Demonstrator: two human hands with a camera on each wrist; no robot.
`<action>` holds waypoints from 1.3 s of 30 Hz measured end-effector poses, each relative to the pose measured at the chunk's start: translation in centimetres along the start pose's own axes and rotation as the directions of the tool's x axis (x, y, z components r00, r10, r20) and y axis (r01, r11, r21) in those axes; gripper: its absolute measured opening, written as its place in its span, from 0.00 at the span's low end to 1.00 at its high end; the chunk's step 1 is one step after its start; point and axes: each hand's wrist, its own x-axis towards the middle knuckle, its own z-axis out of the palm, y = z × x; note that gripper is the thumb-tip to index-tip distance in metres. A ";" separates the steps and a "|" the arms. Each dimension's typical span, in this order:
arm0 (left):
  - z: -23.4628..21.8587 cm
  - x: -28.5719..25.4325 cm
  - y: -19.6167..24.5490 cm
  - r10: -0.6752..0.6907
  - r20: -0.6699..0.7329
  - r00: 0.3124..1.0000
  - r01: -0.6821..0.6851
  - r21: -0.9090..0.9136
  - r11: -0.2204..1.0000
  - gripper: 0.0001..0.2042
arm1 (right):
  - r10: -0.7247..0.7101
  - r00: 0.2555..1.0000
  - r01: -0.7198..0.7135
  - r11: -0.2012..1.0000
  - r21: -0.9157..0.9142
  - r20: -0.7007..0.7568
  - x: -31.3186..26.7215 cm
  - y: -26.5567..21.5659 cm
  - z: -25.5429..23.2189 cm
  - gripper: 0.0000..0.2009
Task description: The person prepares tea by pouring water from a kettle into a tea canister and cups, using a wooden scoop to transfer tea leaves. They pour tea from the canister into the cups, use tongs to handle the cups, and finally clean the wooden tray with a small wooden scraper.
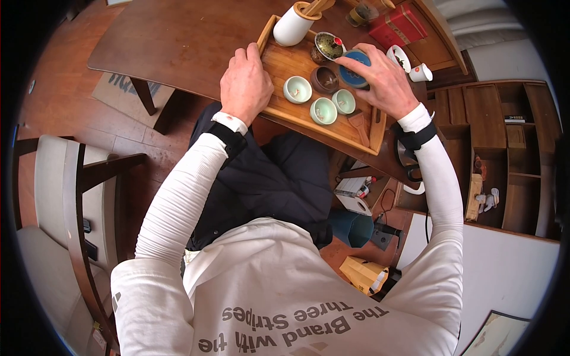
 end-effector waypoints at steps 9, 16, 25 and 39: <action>0.0 0.0 0.0 -0.004 0.007 1.000 0.004 -0.007 1.000 0.23 | -0.021 0.995 0.020 1.000 0.015 0.098 -3.1 -0.5 -0.4 0.35; -0.1 0.0 0.0 -0.008 0.019 1.000 0.008 0.006 1.000 0.23 | 0.007 0.996 -0.007 1.000 -0.007 0.085 -4.2 -0.8 -2.2 0.34; 0.0 0.1 -0.1 -0.004 0.018 1.000 0.004 -0.001 1.000 0.23 | -0.004 0.999 0.006 0.999 -0.046 0.039 -4.3 -0.2 -2.8 0.32; -0.1 0.0 0.0 -0.001 0.010 1.000 0.001 -0.011 1.000 0.23 | 0.014 0.999 -0.011 0.998 -0.067 0.034 -4.2 0.4 -3.4 0.33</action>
